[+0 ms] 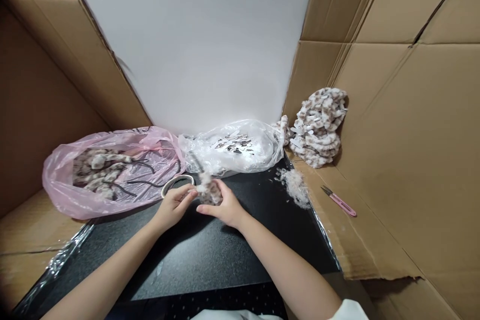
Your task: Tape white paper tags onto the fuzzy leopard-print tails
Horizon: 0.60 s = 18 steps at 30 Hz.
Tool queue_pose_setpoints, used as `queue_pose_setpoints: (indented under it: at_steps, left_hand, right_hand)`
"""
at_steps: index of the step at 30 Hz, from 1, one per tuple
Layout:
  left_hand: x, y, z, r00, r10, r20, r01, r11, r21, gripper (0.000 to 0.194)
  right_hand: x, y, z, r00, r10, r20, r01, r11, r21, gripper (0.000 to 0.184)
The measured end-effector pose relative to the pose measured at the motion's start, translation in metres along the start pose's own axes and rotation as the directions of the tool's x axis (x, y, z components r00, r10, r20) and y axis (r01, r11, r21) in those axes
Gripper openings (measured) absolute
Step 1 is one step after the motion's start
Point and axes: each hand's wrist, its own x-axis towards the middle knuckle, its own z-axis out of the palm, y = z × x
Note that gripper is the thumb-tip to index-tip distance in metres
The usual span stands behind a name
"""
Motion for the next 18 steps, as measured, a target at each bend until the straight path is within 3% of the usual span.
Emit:
queue_pose_setpoints:
  at_steps: [5, 9, 12, 14, 18]
  left_hand:
    - [-0.001, 0.005, -0.003, 0.999, 0.027, -0.035, -0.027, 1.000, -0.015, 0.029]
    - [0.001, 0.007, -0.013, 0.988, -0.028, -0.149, 0.018, 0.997, -0.071, 0.032]
    - [0.005, 0.003, -0.022, 0.956, -0.117, -0.267, 0.053, 0.971, -0.234, 0.034]
    - [0.009, -0.001, -0.030, 0.917, -0.194, -0.349, 0.027, 0.902, -0.431, 0.039]
    - [0.017, -0.009, -0.051, 0.850, -0.358, -0.387, -0.095, 0.619, -0.780, 0.054]
  right_hand:
    - [0.003, 0.008, 0.003, 0.997, 0.064, -0.052, -0.070, 0.992, -0.108, 0.026]
    - [0.004, 0.001, -0.002, 0.991, 0.096, -0.093, -0.097, 0.995, 0.002, 0.029]
    - [0.004, -0.007, -0.006, 0.987, 0.100, -0.123, -0.089, 0.992, 0.094, 0.032]
    - [0.003, -0.011, -0.011, 0.983, 0.109, -0.147, -0.086, 0.984, 0.158, 0.032]
    - [0.004, -0.015, -0.020, 0.975, 0.134, -0.179, -0.063, 0.933, 0.354, 0.032]
